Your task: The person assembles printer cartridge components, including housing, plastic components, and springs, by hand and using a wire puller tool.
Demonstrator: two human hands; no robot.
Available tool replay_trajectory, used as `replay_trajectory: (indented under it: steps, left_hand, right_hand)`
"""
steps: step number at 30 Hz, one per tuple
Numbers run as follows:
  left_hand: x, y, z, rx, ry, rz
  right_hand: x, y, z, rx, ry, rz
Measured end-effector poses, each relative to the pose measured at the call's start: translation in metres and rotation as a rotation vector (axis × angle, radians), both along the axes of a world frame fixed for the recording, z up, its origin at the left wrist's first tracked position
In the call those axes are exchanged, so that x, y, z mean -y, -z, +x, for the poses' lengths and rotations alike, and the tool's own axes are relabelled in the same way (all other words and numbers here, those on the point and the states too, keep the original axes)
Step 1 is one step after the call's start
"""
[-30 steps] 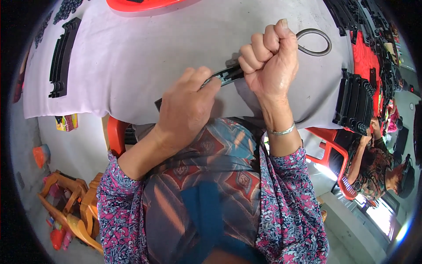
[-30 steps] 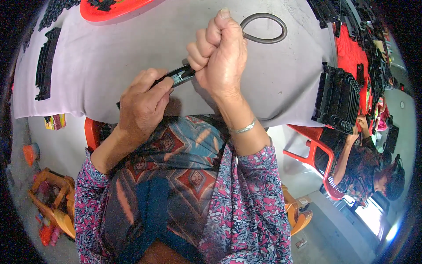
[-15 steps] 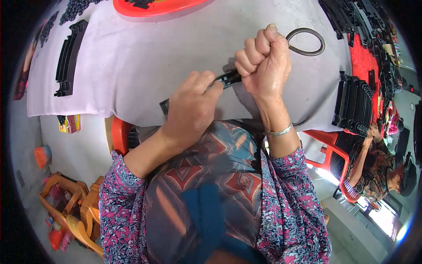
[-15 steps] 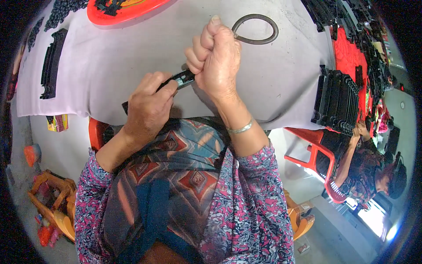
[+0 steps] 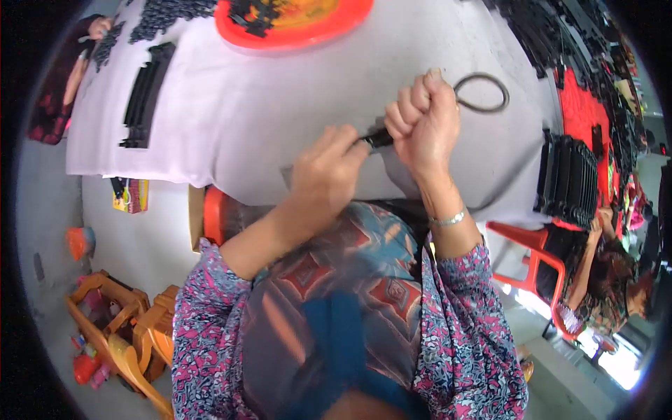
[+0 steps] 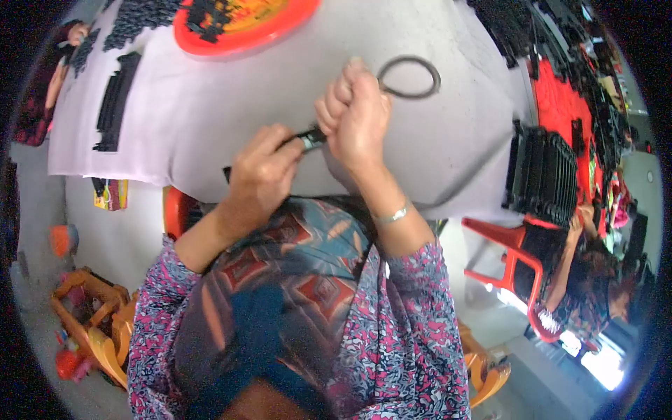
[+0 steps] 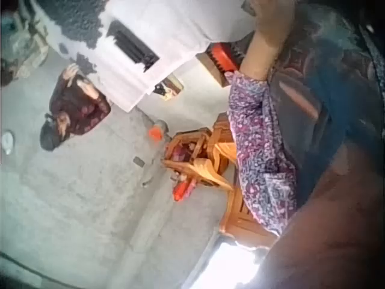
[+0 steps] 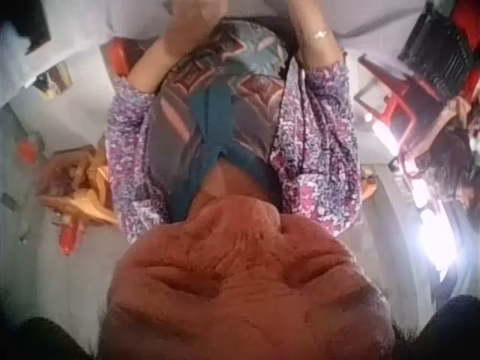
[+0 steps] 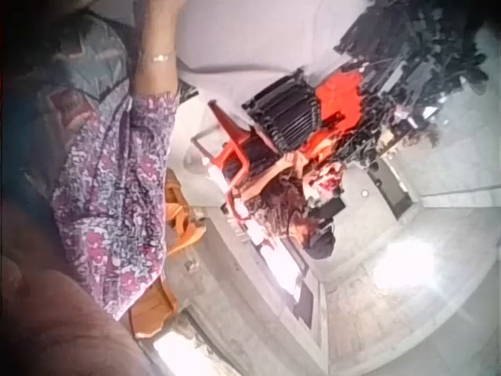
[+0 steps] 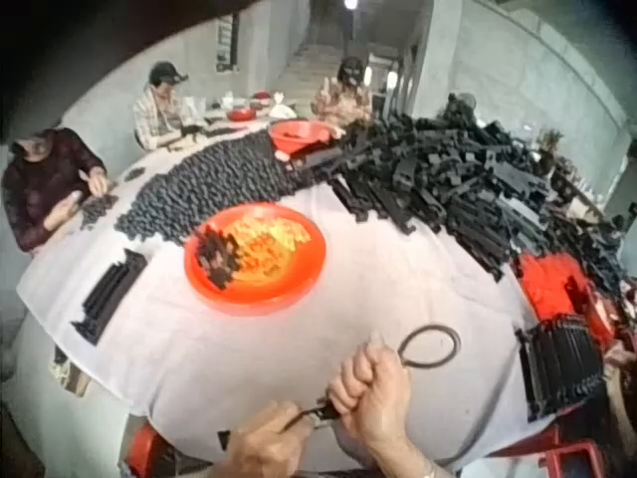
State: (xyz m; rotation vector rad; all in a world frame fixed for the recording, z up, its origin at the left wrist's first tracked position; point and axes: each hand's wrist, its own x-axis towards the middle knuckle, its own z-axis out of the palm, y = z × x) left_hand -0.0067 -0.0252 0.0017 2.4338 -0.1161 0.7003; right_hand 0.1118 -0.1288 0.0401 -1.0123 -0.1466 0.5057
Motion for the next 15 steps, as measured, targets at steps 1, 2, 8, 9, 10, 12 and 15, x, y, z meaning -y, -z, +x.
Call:
replay_trajectory:
  steps: [1, 2, 8, 9, 10, 12, 15]
  left_hand:
    - [-0.001, 0.001, -0.001, -0.014, -0.013, 0.001]
    - [-0.001, 0.007, 0.0, -0.023, -0.023, 0.003]
    - [0.006, 0.017, 0.0, -0.027, -0.068, 0.066]
    - [0.008, 0.014, -0.003, -0.063, -0.041, 0.069]
    - [0.01, 0.014, -0.007, -0.066, -0.073, 0.057]
    - [0.008, 0.009, -0.011, -0.072, -0.08, 0.075]
    - [0.0, 0.005, -0.012, -0.104, -0.061, 0.155]
  right_hand:
    - [0.0, 0.008, 0.001, -0.031, 0.003, 0.063]
    - [0.001, 0.016, 0.004, -0.059, 0.007, 0.126]
    - [0.056, -0.024, 0.033, -0.014, 0.024, 0.219]
    - [0.065, -0.028, 0.038, 0.042, -0.031, 0.179]
    - [0.074, -0.022, 0.044, 0.082, -0.014, 0.061]
    - [0.077, -0.019, 0.049, 0.117, 0.082, -0.248]
    - [0.093, 0.028, 0.071, 0.363, 0.222, -0.794]
